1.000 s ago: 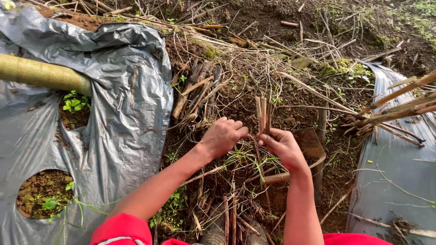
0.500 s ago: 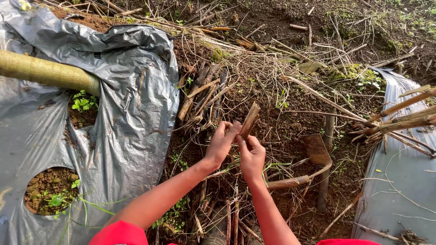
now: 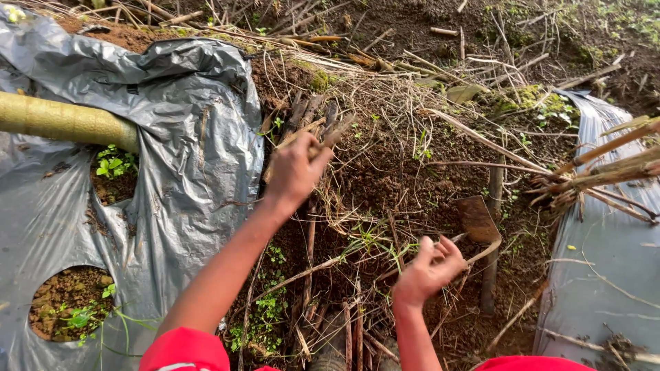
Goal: The person uses a small hand hoe to loosen soil and remove weeds from a garden bed covered with black plastic mulch. They pull out weeds and dry plant debris by hand, then gather and tie the debris into a bundle before placing it aside.
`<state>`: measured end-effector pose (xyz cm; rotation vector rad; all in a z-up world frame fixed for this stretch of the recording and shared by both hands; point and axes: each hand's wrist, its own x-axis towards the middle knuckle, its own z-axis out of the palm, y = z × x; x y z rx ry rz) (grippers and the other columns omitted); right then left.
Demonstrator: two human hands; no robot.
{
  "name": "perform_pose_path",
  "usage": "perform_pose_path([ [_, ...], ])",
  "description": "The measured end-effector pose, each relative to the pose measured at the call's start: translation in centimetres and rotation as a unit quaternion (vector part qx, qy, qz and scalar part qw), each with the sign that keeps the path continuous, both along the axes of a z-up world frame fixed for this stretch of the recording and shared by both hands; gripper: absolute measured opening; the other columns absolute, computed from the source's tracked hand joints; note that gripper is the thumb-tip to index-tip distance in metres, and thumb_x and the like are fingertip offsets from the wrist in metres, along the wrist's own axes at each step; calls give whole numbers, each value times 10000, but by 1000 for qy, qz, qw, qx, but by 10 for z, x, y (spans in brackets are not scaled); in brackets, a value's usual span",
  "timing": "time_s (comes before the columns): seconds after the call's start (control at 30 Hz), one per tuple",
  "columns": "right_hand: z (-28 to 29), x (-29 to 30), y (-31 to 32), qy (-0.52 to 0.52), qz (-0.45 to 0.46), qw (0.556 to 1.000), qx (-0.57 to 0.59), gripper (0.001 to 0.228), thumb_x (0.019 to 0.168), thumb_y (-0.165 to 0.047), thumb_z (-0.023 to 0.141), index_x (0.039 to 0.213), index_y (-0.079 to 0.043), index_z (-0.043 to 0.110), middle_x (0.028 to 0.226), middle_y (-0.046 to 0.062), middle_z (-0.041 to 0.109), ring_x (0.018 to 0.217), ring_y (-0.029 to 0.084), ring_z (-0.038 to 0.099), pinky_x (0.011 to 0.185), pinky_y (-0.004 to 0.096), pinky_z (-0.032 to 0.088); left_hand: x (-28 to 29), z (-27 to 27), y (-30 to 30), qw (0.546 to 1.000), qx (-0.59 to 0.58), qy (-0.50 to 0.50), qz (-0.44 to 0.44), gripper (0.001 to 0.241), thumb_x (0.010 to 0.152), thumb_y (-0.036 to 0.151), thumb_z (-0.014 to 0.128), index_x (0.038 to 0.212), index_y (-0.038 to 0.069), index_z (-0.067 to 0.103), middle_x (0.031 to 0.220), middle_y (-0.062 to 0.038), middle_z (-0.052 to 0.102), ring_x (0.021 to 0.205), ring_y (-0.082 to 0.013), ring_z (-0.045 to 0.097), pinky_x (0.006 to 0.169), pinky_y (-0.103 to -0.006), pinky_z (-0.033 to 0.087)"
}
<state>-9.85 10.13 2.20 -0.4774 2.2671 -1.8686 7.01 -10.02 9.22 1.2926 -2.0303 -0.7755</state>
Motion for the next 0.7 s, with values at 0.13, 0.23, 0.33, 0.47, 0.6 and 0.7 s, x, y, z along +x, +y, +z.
perform_pose_path([
  [0.13, -34, -12, 35, -168, -130, 977, 2, 417, 996, -15, 639, 1216, -80, 291, 1226, 133, 392, 965, 173, 505, 815, 245, 569, 29, -66, -62, 967, -108, -209, 102, 212, 979, 135, 762, 1038, 28, 588, 839, -107, 637, 545, -148, 577, 389, -238, 529],
  [0.23, -51, -18, 36, -265, -166, 948, 57, 517, 992, -21, 658, 1211, -180, 218, 1295, 197, 373, 1051, 241, 542, 844, 325, 589, 27, -92, -67, 915, 1, -382, 127, 935, 878, 691, 615, 1535, 75, 366, 1621, -229, 306, 1480, -414, 266, 1205, -611, 212],
  [0.33, -66, -27, 35, -347, -131, 924, 91, 305, 1027, -234, 637, 1280, -103, 528, 1143, 7, 602, 1073, 152, 601, 1074, 343, 438, 22, -88, -50, 915, 10, -390, 106, 1065, 889, 856, 361, 1623, 115, 146, 1692, -186, 86, 1548, -368, 85, 1257, -529, 38],
  [0.47, -41, -28, 28, -316, -95, 943, 35, 269, 1127, -240, 447, 1349, -89, 459, 857, 0, 555, 750, 129, 567, 740, 307, 569, 21, -62, -27, 938, -119, -311, 93, 1138, 921, 739, 658, 1628, 146, -8, 1704, -171, 3, 1583, -327, 49, 1304, -550, 69],
  [0.6, 2, -39, 13, -244, -49, 966, -63, 228, 1166, -192, 454, 1311, -16, 449, 698, -4, 514, 430, 73, 462, 350, 216, 495, 14, -56, 3, 927, -328, -175, -41, 529, 914, 409, 758, 1333, 127, 598, 1446, -127, 555, 1370, -291, 458, 1208, -458, 294],
  [0.7, 4, -54, 1, -125, 39, 988, -78, 236, 1168, -188, 458, 1343, -31, 432, 731, -20, 527, 442, 65, 490, 376, 189, 516, 8, -68, 36, 946, -250, -137, -156, 229, 938, 347, 721, 988, 124, 747, 1174, -81, 719, 1162, -261, 601, 1094, -434, 389],
])
